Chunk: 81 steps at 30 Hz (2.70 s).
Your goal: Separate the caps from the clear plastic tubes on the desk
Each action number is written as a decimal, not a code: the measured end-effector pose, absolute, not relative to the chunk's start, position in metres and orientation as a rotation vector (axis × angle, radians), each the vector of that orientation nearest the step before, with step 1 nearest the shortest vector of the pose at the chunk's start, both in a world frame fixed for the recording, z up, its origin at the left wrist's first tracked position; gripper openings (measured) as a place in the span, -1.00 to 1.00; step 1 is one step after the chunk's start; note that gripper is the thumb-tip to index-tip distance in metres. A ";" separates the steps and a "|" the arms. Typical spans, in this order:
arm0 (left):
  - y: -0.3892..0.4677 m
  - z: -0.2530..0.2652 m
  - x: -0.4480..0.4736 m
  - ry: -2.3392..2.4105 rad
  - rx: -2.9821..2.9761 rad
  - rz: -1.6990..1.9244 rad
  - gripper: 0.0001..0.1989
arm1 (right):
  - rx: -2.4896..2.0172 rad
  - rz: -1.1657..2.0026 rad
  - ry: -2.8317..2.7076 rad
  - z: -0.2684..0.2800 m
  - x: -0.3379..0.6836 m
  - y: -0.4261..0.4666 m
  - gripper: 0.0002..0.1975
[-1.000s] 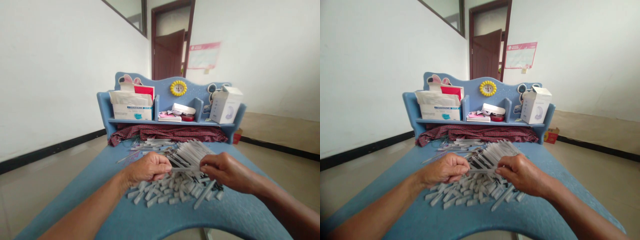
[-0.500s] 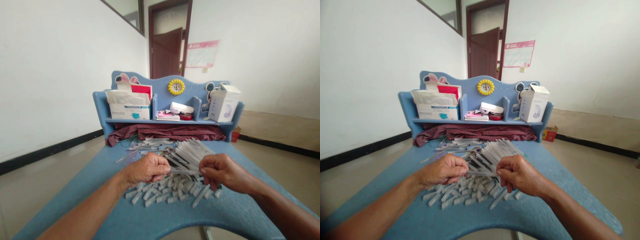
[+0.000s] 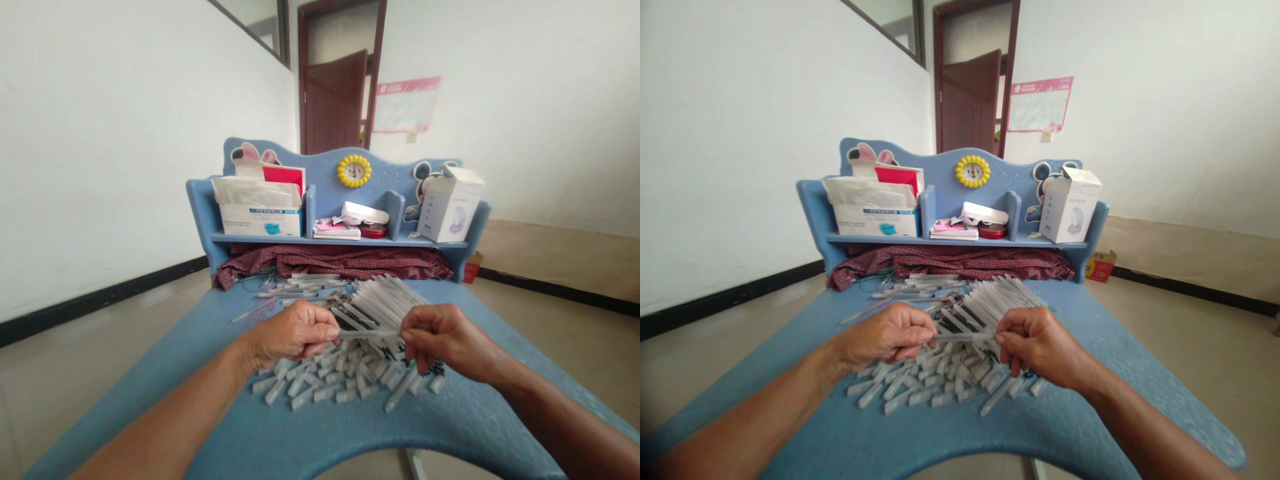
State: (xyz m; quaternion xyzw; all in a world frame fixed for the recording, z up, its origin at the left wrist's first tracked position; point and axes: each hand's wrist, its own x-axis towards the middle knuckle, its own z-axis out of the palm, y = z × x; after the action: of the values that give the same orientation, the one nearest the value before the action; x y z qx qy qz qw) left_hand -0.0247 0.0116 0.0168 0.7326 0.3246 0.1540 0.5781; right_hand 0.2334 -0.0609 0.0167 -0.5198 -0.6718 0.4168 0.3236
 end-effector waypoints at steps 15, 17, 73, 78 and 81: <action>0.039 0.026 -0.053 1.057 1.609 0.735 -0.74 | -1.559 0.614 -1.456 0.004 0.304 -0.059 -0.70; 0.038 0.023 -0.048 1.066 1.608 0.739 -0.73 | -1.571 0.536 -1.489 -0.005 0.295 -0.057 -0.73; 0.029 0.001 -0.036 1.704 2.701 0.299 -0.81 | -2.190 -0.350 -2.138 0.014 0.248 0.013 -0.58; 0.071 -0.004 -0.041 1.830 2.718 0.163 -0.81 | -2.163 -0.336 -2.023 0.008 0.260 0.012 -0.59; 0.086 -0.009 -0.031 1.827 2.730 0.067 -0.79 | -2.127 -0.247 -1.993 0.001 0.271 0.019 -0.59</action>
State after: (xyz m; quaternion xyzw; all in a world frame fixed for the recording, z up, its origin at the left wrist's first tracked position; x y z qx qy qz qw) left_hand -0.0306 0.0859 -0.0090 0.8288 0.5546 0.0203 -0.0722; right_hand 0.2712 0.0189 0.0014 -0.7230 -0.6772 -0.0838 0.1079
